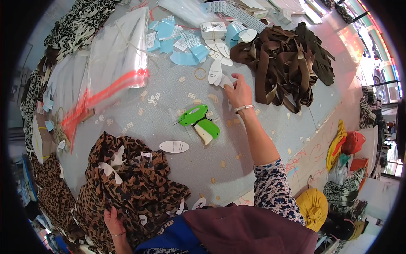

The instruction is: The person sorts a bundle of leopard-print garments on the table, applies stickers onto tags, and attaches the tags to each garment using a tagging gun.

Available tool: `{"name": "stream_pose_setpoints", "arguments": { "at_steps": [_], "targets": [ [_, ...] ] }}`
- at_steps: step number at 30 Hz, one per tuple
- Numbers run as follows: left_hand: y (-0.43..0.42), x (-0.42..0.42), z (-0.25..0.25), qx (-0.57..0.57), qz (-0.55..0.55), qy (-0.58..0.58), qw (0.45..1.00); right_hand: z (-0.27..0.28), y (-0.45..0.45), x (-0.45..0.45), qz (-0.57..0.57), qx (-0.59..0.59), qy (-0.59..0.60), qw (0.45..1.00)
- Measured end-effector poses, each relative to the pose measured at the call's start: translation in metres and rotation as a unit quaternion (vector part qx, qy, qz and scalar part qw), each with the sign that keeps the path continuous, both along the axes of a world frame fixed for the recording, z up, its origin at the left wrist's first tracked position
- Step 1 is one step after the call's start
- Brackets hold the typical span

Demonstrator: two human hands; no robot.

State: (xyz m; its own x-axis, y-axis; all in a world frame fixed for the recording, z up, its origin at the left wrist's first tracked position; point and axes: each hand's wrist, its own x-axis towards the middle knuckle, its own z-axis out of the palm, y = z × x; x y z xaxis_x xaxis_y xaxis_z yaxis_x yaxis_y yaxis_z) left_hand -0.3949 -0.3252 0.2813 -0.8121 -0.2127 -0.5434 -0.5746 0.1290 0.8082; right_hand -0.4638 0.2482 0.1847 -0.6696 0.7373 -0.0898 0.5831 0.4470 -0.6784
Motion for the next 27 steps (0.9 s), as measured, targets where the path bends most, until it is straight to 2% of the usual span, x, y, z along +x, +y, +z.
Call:
{"name": "stream_pose_setpoints", "arguments": {
  "at_steps": [5,8,16,20,23,27],
  "targets": [
    [-0.008,-0.003,0.002,-0.064,-0.031,0.009,0.997,0.004,-0.001,0.019,-0.008,0.011,0.022,1.000],
    [-0.001,-0.005,0.008,-0.079,-0.041,0.005,0.996,0.000,-0.002,0.023,-0.029,0.024,0.089,0.995],
    [0.001,-0.002,0.009,-0.092,-0.052,0.012,0.994,-0.007,0.001,0.032,-0.032,-0.128,0.171,0.976],
    [0.002,-0.002,0.011,-0.082,-0.064,0.008,0.995,0.009,-0.006,0.038,-0.025,-0.242,0.192,0.951],
    [0.010,-0.002,0.013,-0.081,-0.058,0.016,0.995,0.013,-0.009,0.043,-0.021,-0.236,0.189,0.953],
    [-0.001,0.000,0.004,-0.081,-0.056,0.011,0.995,0.004,-0.003,0.057,0.050,-0.146,0.074,0.985]
  ]
}}
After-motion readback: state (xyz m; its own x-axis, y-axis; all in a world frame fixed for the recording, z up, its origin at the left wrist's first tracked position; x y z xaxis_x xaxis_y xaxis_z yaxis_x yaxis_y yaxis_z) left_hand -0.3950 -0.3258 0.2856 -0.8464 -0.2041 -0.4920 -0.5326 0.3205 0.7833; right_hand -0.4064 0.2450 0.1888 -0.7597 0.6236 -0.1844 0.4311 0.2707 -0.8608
